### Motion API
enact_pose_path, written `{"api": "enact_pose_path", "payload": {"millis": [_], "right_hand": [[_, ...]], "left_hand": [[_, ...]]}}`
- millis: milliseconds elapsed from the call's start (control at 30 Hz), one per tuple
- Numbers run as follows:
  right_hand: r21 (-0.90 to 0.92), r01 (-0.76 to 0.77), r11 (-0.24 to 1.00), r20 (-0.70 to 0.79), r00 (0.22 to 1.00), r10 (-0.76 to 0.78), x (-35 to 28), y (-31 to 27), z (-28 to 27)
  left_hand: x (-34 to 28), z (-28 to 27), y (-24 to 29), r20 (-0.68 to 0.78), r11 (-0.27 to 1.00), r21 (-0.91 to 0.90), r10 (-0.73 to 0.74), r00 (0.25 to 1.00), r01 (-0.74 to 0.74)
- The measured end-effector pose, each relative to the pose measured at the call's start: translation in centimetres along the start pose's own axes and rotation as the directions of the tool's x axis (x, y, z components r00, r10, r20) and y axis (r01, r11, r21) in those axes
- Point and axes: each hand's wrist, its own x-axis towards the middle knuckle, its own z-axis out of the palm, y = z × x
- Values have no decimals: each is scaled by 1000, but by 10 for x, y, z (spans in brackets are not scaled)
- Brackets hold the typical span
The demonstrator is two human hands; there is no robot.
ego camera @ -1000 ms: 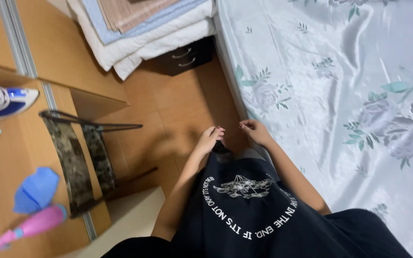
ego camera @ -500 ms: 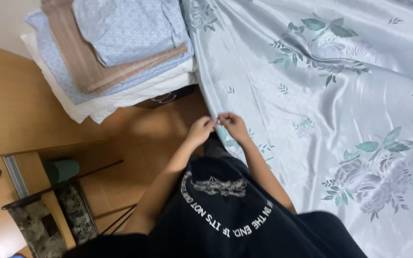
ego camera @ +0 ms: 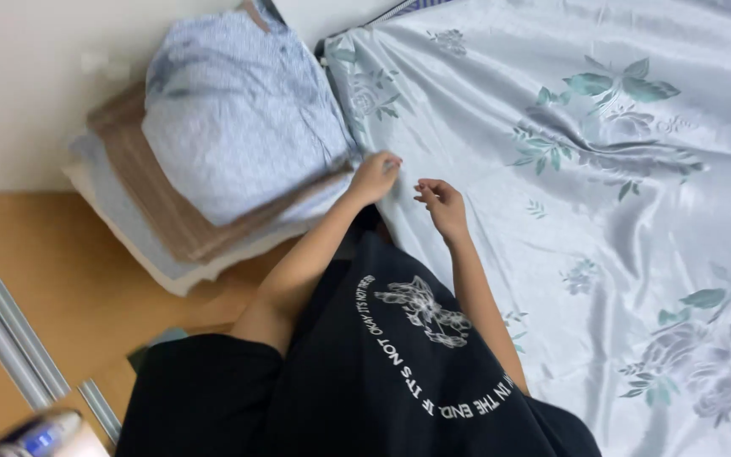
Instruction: Folding a large silver bedsheet with attached fasteners on a bed.
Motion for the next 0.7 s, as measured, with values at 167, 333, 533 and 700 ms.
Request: {"api": "enact_pose_path", "payload": {"millis": [167,333,533,700], "right_hand": [[112,-153,982,-172,970,171,8,-8,23],[182,-258,949,-258,918,300,-6,37,33],[108,-353,930,-379,850,366,-26,80,50],[256,-327,910,-403,819,408,-15,69,66]], "left_hand": [[133,-17,-83,-45,987,-29,-158,986,157],[204,-26,-146,-457,952,226,-82,886,205],[217,-55,-123,-2,827,435,-396,918,357],[207,-44,-117,62,841,434,-385,921,322]]}}
